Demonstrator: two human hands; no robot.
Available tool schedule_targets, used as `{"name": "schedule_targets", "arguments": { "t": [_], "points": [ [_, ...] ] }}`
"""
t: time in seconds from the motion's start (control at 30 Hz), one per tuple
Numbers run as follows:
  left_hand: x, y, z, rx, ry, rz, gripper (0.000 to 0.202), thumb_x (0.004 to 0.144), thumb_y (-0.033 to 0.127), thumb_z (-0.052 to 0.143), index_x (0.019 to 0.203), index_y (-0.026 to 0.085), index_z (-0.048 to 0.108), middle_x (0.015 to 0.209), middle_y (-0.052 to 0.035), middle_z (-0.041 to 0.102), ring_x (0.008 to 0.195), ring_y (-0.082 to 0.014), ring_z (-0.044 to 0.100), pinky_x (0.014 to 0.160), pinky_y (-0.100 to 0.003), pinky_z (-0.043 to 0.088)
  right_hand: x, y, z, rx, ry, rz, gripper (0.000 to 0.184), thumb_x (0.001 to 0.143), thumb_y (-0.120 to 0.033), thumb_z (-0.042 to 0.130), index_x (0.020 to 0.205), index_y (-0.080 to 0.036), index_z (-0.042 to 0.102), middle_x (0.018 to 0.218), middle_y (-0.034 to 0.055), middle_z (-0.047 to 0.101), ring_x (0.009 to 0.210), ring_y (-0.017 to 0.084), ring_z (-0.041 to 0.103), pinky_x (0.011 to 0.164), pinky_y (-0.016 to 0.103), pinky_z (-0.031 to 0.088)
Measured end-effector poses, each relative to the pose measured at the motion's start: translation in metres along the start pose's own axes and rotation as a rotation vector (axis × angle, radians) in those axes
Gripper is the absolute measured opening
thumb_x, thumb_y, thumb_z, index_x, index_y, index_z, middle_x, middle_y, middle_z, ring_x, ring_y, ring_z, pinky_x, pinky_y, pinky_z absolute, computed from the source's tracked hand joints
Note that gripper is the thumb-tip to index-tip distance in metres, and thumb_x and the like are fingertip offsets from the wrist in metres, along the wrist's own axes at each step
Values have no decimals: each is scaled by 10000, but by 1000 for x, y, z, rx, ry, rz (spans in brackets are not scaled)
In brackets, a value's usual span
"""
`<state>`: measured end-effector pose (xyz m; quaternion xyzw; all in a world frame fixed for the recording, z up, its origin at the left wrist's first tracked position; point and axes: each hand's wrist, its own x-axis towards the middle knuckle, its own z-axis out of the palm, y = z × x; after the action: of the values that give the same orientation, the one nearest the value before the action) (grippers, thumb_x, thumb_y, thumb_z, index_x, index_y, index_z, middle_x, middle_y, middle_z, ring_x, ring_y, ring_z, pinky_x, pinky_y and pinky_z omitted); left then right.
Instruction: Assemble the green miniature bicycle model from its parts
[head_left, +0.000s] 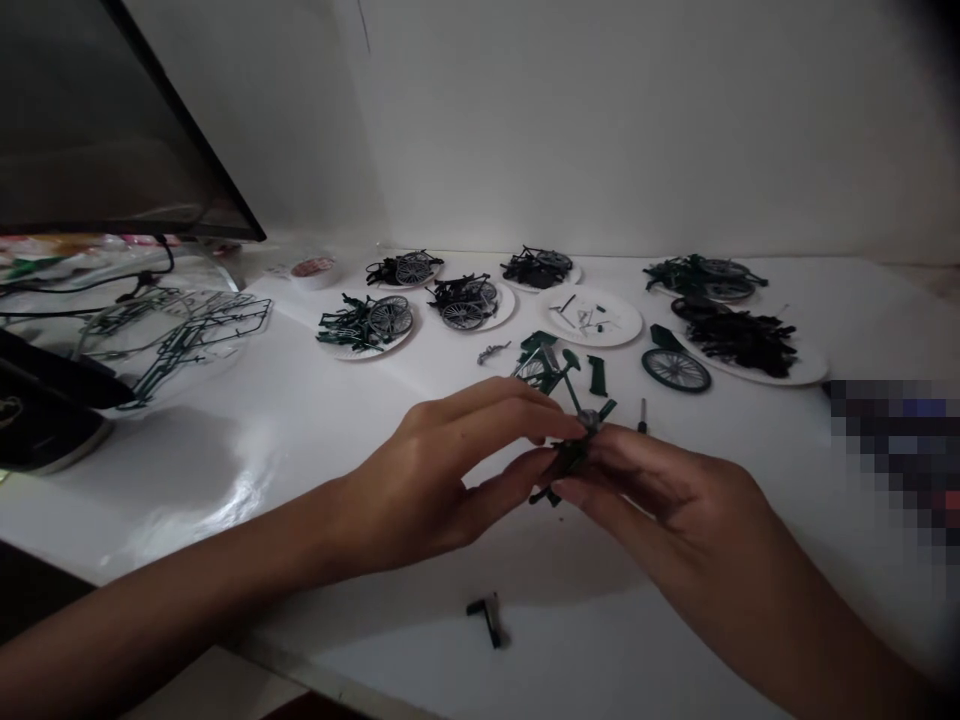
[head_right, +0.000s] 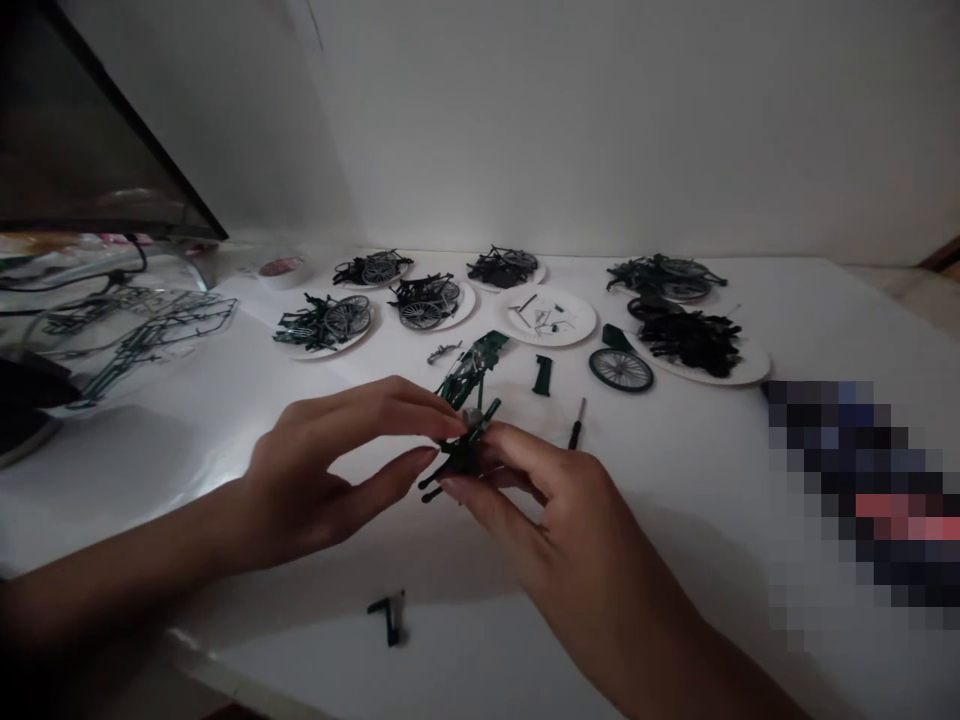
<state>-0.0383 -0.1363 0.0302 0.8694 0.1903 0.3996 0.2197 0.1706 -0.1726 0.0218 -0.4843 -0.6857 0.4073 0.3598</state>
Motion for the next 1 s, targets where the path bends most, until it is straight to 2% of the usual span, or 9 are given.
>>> {"name": "schedule_targets", "arguments": {
  "t": [0.07, 0.17, 0.3, 0.43, 0.6, 0.8, 1.0],
  "points": [
    [0, -1, -2, 4, -42, 52, 207, 943, 79, 661, 1142, 26, 674, 1112, -143, 691, 1031, -127, 661, 911, -195, 552, 0, 2, -2, 5, -42, 26, 117, 941, -400, 667, 938, -291, 711, 916, -49, 760, 852, 135, 721, 733, 207, 555],
    [0, -2, -3, 15, -53, 60, 146, 941, 72, 667, 1084, 58, 699, 1095, -128, 693, 986, -111, 667, 883, -176, 559, 0, 3, -3, -13, -83, 51, 145, 916, -425, 688, 913, -281, 710, 882, -39, 754, 819, 157, 720, 705, 242, 557],
    [2, -1, 0, -6, 17, 43, 82, 929, 90, 689, 1011, 89, 695, 1017, -116, 728, 931, -122, 700, 832, -200, 591, 0, -1, -5, -138, -74, -32, 44, 902, -310, 682, 877, -282, 705, 834, -45, 740, 745, 144, 707, 659, 234, 540],
    [1, 1, 3, -48, 62, -5, 165, 879, 144, 764, 1016, 114, 677, 986, -94, 749, 892, -131, 721, 805, -209, 611, 0, -3, -7, -266, -23, -148, 169, 943, -217, 563, 790, -250, 627, 689, -54, 658, 588, 115, 642, 523, 216, 468],
    [-1, 3, 4, -65, 73, -25, 204, 865, 153, 779, 1043, 142, 681, 1006, -90, 750, 890, -152, 731, 801, -230, 624, -1, 0, -8, -344, -12, -227, 177, 962, -218, 547, 792, -249, 583, 687, -40, 633, 621, 137, 661, 546, 234, 483],
    [1, 7, 0, -43, 58, 4, 191, 885, 148, 755, 1066, 164, 697, 1006, -89, 765, 899, -169, 742, 785, -255, 639, -1, 2, -8, -338, -30, -201, 191, 961, -225, 548, 775, -251, 577, 667, -40, 627, 579, 133, 636, 514, 239, 464],
    [0, 7, -3, -13, 15, -18, 192, 958, 126, 657, 1121, 215, 704, 1055, -80, 769, 940, -183, 749, 792, -279, 645, -2, 4, -10, -334, -16, -177, 189, 961, -259, 543, 789, -249, 619, 718, -24, 668, 658, 160, 669, 572, 260, 496]
  ]
}}
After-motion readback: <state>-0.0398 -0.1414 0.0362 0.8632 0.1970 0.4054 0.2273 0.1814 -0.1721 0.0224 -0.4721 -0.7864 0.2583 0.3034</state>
